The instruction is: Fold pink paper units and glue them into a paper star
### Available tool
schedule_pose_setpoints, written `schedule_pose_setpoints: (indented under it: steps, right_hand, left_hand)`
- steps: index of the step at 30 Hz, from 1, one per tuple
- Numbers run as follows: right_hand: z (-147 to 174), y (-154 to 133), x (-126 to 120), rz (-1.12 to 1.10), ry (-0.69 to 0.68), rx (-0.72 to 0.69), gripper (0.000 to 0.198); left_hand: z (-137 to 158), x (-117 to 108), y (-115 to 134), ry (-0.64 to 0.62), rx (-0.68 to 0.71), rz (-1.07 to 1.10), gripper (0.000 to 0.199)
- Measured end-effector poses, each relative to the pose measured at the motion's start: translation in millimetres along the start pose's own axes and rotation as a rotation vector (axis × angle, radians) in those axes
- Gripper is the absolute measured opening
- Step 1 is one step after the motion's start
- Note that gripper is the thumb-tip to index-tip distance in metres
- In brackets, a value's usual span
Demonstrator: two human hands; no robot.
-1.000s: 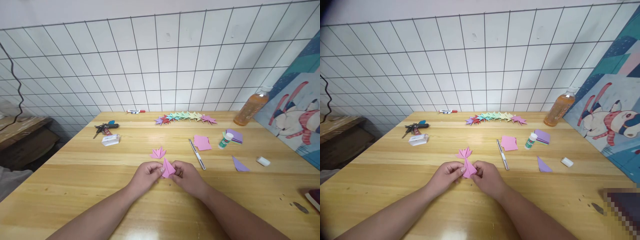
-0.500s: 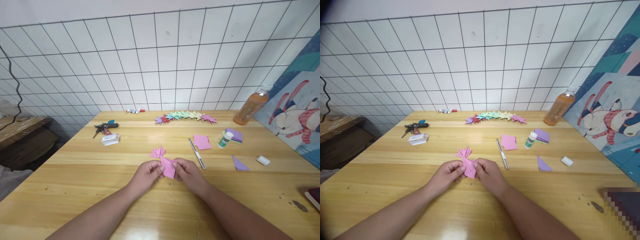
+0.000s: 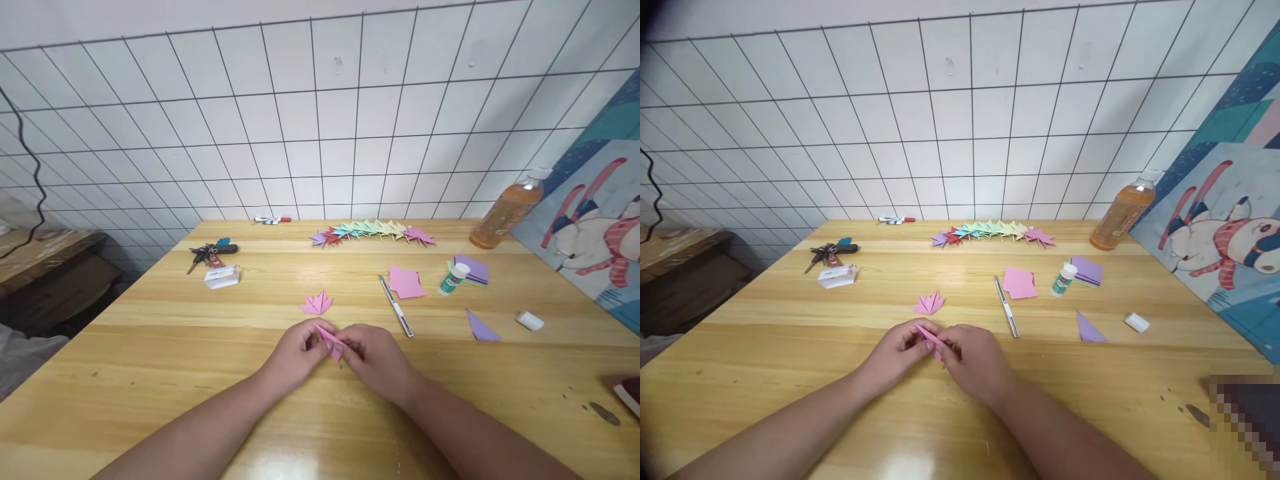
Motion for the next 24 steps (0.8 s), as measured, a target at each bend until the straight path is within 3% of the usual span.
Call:
schedule_pose_setpoints:
  steps: [5, 11, 16, 24]
  right_hand:
    - [-1.6, 6.9, -0.3, -0.036, 0.045, 0.032, 0.019]
    - [-2.6, 13.2, 0.1, -0.315, 0.044, 0.124, 0.019]
    - [-1.9, 9.6, -0.7, -0.357, 0.004, 0.094, 0.037]
    - [-4.1, 16.2, -0.2, -0.302, 0.070, 0.168, 0.009]
  left_hand:
    - [-0.7, -4.2, 1.2, -0.016, 0.035, -0.008, 0.017]
    - [-1.9, -2.6, -1.5, -0.020, -0.021, -0.100, 0.017]
    - [-3.6, -3.9, -2.1, -0.002, -0.059, -0.045, 0.021]
    - [-0.8, -2.1, -0.2, -0.076, -0.022, -0.048, 0.022]
Point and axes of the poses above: each hand's wrist, its own z-axis away from the middle knuckle, its own x-axis out of the palm, y = z × x, the point moved 1 cm from there along -z, towards the middle knuckle, and after that the axes turned 8 degrees about -z, right-handed, at the moved point
